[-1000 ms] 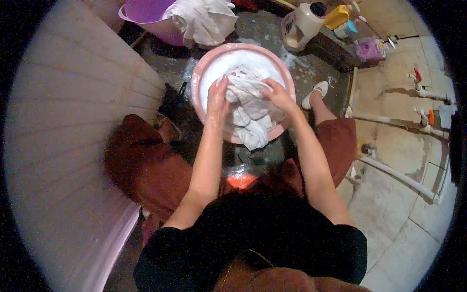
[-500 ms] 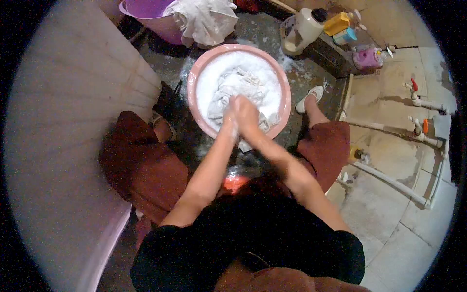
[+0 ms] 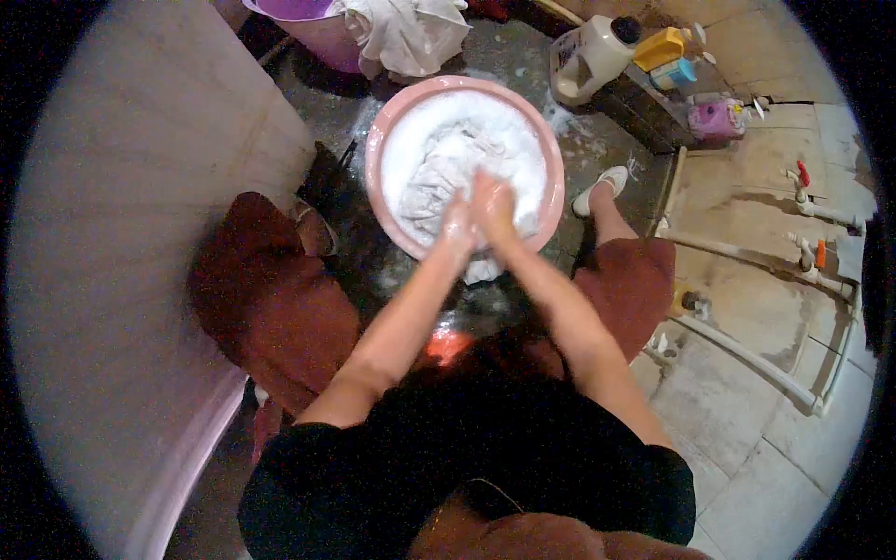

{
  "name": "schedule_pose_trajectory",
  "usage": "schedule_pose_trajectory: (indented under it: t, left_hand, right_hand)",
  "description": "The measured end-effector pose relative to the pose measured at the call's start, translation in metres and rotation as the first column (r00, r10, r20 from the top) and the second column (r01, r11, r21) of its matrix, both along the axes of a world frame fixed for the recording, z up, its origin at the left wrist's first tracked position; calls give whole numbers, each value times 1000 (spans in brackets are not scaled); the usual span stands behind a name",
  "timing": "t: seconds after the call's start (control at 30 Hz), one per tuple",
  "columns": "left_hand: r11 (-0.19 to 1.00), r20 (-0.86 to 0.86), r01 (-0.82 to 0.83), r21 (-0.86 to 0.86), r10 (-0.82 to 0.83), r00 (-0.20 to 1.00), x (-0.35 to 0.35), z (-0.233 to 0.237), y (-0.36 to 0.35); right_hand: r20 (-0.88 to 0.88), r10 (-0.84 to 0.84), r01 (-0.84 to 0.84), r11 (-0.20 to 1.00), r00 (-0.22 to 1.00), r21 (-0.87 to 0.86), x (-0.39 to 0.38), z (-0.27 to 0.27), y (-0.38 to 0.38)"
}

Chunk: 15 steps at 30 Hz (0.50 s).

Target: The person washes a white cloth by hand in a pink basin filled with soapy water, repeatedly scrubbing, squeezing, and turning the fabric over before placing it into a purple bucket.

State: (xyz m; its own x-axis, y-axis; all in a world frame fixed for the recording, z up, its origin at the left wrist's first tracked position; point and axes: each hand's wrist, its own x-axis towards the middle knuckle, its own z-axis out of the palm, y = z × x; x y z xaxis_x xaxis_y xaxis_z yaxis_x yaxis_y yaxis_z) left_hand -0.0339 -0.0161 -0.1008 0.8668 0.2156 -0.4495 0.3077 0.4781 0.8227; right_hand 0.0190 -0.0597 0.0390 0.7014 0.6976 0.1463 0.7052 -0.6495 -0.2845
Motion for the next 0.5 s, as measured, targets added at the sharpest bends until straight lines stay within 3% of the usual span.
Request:
schedule_pose_trajectory:
  t: [0.03,0.07,0.1,0.13,0.17,0.2,0.23,0.27,0.3,0.33,0.37,0.4,0.43,0.47,0.5]
  left_hand:
    - [831,-32,-271,-486,293,956,6,50,-14]
    - [507,-166,-440,-741,497,852,13,102,-27]
    - [556,-321,-542,-630,449,834,9,106,-17]
    - [548,-316,-536,-642,447,837,5,97,-5]
    - [455,-5,-189,-870,375,927,0,73,13]
    - [329,323,208,-921,347,880,-4,48,32]
    - [185,601,577,-796,365,711,-8,35,39]
    - [187,595,570,-800,365,716,-9,58,35]
    - [542,212,24,-840,288,934,-11,104,26]
    - [782,-217,-435,-446,377,900,-7,129,18]
    - [569,-231,-415,-710,369,900,9,126,18]
    - [570,-242,-414,-710,355,903,10,132,19]
    - [568,-108,-319,-758,373,921,15,150,28]
    - [568,38,-213,-795,396,917,23,172,37]
    - [693,122,-159,-703,338,933,21,197,51]
  right_hand:
    - [-145,-139,137,990,980,-22,19,10,3]
    - [-279,-281,274,960,918,-64,28,26,5]
    - [-221,-249,236,968,943,-84,13,45,10]
    - [-153,-82,117,964,985,237,-4,49,4]
    - [-137,20,-9,997,990,83,-36,59,1]
    - [-139,123,-134,989,983,-69,-57,64,1]
    - [-141,123,-134,989,982,-68,-53,56,1]
    - [-110,97,-109,988,989,-111,-44,39,2]
    - [-90,76,-89,985,993,-150,-38,27,2]
    - [-111,81,-59,980,991,189,-13,39,0]
    - [-264,-162,153,987,951,-55,20,26,-2]
    - [-297,-123,166,978,947,124,41,29,-13]
    - [-767,-111,398,895,632,199,71,-22,-27]
    - [-761,-113,403,892,639,206,77,-14,-27]
    - [-733,-235,392,919,639,48,82,3,-26]
